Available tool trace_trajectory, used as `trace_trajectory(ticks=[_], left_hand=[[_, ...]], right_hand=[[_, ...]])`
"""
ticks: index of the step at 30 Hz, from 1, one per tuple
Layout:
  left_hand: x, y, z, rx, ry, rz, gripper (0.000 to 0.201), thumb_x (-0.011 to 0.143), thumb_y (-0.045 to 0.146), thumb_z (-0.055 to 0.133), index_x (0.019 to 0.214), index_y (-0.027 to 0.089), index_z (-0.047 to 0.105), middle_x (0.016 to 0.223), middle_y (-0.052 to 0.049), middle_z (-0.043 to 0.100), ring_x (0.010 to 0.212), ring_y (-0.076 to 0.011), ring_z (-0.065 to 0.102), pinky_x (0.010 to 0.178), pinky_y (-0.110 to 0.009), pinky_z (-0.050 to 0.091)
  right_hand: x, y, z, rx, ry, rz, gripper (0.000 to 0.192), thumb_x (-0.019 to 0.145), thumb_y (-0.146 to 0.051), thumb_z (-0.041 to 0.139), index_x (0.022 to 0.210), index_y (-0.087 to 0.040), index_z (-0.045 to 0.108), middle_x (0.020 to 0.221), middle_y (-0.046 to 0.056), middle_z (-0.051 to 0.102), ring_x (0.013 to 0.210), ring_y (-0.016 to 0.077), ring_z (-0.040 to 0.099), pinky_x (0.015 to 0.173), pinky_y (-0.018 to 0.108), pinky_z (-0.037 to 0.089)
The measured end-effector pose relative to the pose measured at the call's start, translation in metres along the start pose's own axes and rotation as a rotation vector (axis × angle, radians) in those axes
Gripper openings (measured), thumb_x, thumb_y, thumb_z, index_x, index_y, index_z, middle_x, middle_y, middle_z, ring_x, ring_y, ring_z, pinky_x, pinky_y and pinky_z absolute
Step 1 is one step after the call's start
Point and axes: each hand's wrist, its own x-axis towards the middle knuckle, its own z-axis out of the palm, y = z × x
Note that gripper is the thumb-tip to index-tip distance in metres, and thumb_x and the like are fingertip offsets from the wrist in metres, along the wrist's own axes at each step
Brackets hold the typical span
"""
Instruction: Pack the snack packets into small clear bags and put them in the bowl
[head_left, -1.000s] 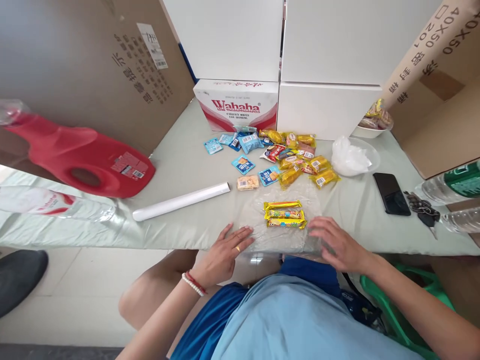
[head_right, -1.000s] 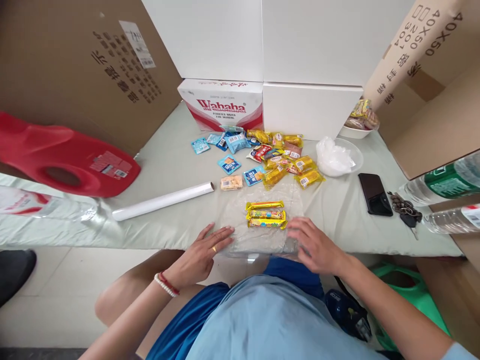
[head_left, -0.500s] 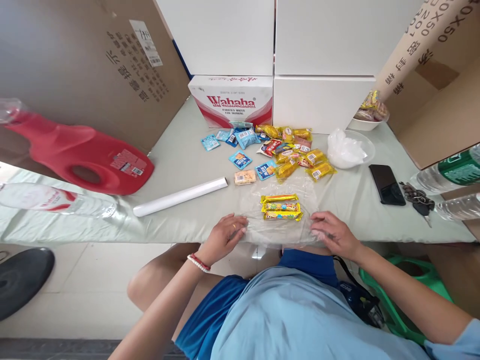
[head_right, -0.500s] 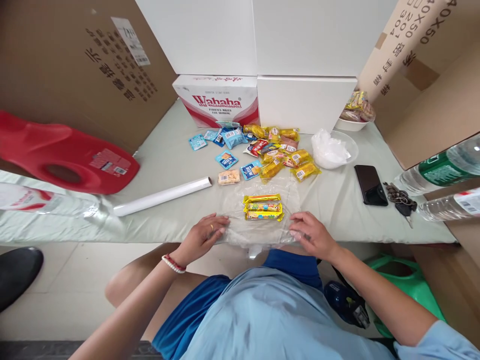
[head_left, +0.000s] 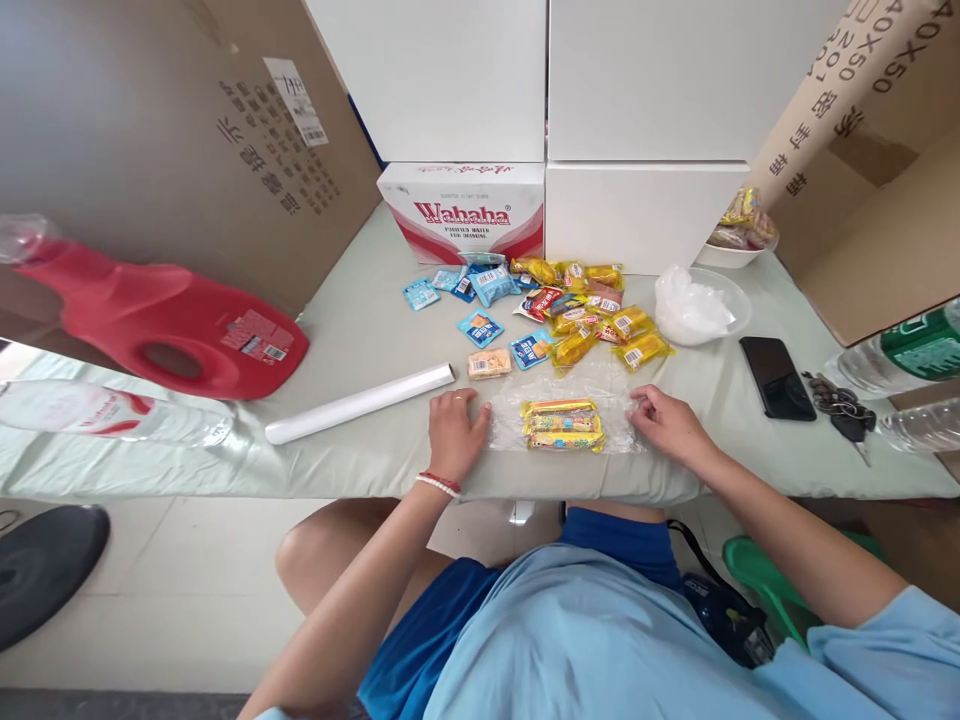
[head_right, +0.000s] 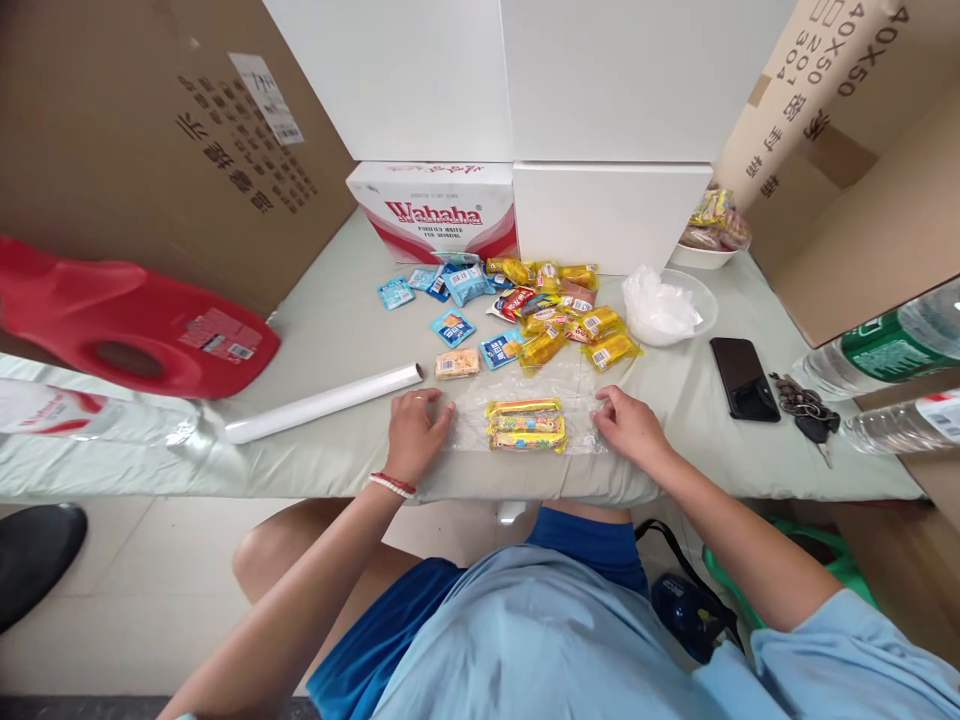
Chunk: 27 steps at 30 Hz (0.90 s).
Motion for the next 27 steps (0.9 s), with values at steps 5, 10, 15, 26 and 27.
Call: trace_trajectory(ticks=[5, 10, 15, 26, 27], left_hand=[[-0.012, 0.02, -0.017, 0.066, 0.284, 0.058, 0.028, 0.098, 0.028, 0.049, 0.114, 0.016, 0.068, 0.109, -0.016, 0.064, 0.11, -0.0338, 0.054, 0.103, -0.056, 0.041], [-0.022, 0.064, -0.006, 0.032, -0.034, 0.354, 0.034, 0.096, 0.02, 0.049, 0.117, 0.026, 0.075, 0.102, -0.011, 0.064, 0.098, -0.028, 0.054, 0.089, -0.048, 0.045], [-0.022, 0.085, 0.02, 0.123, -0.176, 0.388, 0.037, 0.094, 0.016, 0.049, 0.119, 0.027, 0.074, 0.102, -0.011, 0.064, 0.095, -0.028, 0.053, 0.079, -0.044, 0.043], [-0.031, 0.083, 0.033, 0.06, -0.08, 0.319, 0.033, 0.1, 0.023, 0.049, 0.127, 0.023, 0.067, 0.122, -0.013, 0.065, 0.12, -0.0308, 0.054, 0.098, -0.049, 0.043], [-0.033, 0.082, 0.035, 0.036, -0.031, 0.271, 0.033, 0.1, 0.025, 0.049, 0.127, 0.023, 0.066, 0.122, -0.014, 0.065, 0.118, -0.031, 0.055, 0.098, -0.05, 0.043]], right_hand=[[0.026, -0.024, -0.016, -0.183, 0.154, -0.366, 0.027, 0.096, -0.031, 0.053, 0.112, -0.018, 0.07, 0.099, 0.01, 0.072, 0.096, 0.0263, 0.066, 0.089, 0.038, 0.051], [0.07, -0.071, 0.004, -0.246, -0.152, -0.671, 0.035, 0.101, -0.021, 0.044, 0.124, -0.018, 0.071, 0.131, 0.011, 0.069, 0.115, 0.0233, 0.066, 0.094, 0.034, 0.052], [0.098, -0.11, 0.034, -0.584, -0.293, -0.601, 0.054, 0.097, -0.018, 0.052, 0.151, -0.02, 0.053, 0.151, 0.014, 0.058, 0.11, 0.0269, 0.069, 0.078, 0.033, 0.052], [0.098, -0.131, 0.012, -0.579, -0.314, -0.628, 0.017, 0.097, -0.025, 0.06, 0.095, -0.019, 0.076, 0.103, 0.01, 0.074, 0.101, 0.0263, 0.059, 0.084, 0.034, 0.039], [0.092, -0.132, 0.008, -0.579, -0.287, -0.66, 0.019, 0.098, -0.027, 0.06, 0.094, -0.019, 0.076, 0.102, 0.01, 0.073, 0.102, 0.027, 0.057, 0.085, 0.035, 0.038]])
